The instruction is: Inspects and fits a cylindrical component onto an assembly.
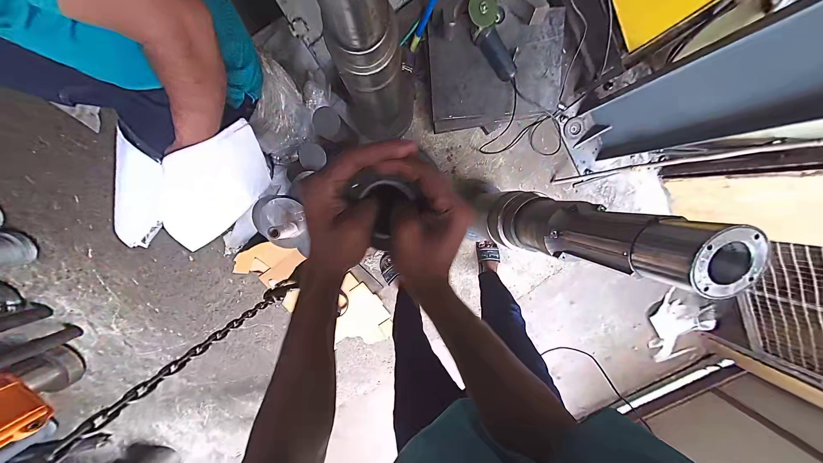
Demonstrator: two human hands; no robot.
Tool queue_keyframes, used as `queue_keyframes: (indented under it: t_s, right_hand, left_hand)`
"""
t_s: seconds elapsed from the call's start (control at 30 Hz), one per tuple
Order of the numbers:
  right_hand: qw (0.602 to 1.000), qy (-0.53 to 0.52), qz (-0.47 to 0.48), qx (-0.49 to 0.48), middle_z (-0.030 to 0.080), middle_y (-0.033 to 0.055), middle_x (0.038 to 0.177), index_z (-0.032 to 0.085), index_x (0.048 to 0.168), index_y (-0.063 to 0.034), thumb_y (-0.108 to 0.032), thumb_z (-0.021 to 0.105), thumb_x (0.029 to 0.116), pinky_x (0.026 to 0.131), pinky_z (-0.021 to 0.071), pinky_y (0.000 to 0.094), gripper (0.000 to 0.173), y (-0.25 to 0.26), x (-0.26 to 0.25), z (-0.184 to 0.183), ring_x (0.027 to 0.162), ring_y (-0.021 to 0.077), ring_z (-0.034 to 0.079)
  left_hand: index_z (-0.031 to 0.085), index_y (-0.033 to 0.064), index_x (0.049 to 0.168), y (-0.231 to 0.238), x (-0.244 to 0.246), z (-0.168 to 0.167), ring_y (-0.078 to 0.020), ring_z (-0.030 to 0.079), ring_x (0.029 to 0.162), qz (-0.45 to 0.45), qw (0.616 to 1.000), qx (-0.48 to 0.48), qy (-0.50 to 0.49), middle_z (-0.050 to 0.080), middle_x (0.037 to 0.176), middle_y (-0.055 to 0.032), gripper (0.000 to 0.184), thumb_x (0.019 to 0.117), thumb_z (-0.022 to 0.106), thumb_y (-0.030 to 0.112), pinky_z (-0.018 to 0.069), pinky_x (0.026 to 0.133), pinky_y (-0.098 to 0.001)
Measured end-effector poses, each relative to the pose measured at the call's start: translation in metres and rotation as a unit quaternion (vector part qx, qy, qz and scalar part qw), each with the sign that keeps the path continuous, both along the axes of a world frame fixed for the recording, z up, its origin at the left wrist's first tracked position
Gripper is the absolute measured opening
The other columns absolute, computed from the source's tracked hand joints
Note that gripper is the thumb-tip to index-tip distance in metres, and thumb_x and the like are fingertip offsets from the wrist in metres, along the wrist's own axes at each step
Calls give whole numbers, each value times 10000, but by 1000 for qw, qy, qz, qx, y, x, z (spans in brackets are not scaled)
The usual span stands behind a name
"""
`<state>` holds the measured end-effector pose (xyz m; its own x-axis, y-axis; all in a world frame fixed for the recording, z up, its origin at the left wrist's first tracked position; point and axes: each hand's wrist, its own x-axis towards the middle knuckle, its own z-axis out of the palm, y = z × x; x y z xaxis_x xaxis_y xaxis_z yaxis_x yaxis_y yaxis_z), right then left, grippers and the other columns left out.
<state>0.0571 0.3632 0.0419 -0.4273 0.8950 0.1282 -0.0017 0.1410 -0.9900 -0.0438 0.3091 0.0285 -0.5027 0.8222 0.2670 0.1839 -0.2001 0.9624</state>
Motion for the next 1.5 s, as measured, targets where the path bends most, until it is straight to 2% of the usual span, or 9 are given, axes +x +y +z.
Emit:
queue_keyframes:
  t_s: [0.1,0.23,0.4,0.53,0.63,0.97,1.13,1.3,1.5]
  right_hand:
    - [998,46,31,10,751,103,972,733,945,28,146,588,812,817,608,340,230,59,19,-9,931,153,719]
    - [991,90,97,-10,723,7,894,658,846,-66,134,589,831,785,597,339,212,135,31,-10,872,117,698]
    - [984,109,142,-15,753,-1,918,704,830,-94,156,624,795,857,598,348,265,157,50,-10,920,126,714]
    - [979,63,195,-2,726,7,985,713,925,-92,88,655,846,790,598,315,204,146,84,-6,920,130,697]
    - [970,79,229,-4,738,-31,908,722,873,-115,99,658,800,762,599,304,235,158,89,-9,849,100,703]
    - [889,87,447,-37,717,-28,922,690,858,-128,91,666,732,776,593,266,254,214,90,-7,855,87,692]
    - [830,63,550,-62,655,-24,839,617,789,-106,65,669,698,667,516,182,200,213,81,-3,745,36,606]
    - [784,41,617,-57,741,-79,924,684,823,-171,99,638,712,790,575,210,296,186,43,-3,869,27,689]
    - [787,14,615,-39,716,55,911,587,748,-60,153,529,708,868,574,292,224,99,36,12,920,130,696]
  left_hand:
    - [672,-108,1162,52,29,-1,-255,684,1148,48,998,39,-12,717,1191,-201,383,819,505,-149,540,1045,-416]
    - [738,-36,1087,119,57,5,-187,712,1068,147,989,22,-6,759,1101,-120,399,785,512,-165,576,952,-401]
    - [771,58,1031,133,86,15,-170,733,1015,239,970,-45,-4,777,1070,-50,410,763,537,-146,601,826,-464]
    - [760,-19,1044,118,111,18,-229,731,1078,254,967,-7,-6,764,1126,-129,435,715,508,-151,602,915,-460]
    - [761,-6,1048,117,130,22,-208,715,1030,284,959,-6,-16,747,1140,-118,435,708,528,-146,606,837,-414]
    - [753,4,1053,157,174,22,-243,669,1164,479,877,-1,-45,719,1204,-143,319,829,563,-118,552,990,-409]
    - [732,5,1146,148,185,24,-262,611,1277,528,847,-41,-29,676,1307,-158,348,879,534,-95,488,1099,-417]
    - [697,-18,1216,113,189,22,-291,575,1334,568,820,-70,0,634,1371,-188,394,864,531,-82,478,1124,-417]
    - [666,-22,1221,43,174,21,-288,560,1360,594,802,-62,-15,632,1381,-177,347,897,551,-63,483,1130,-420]
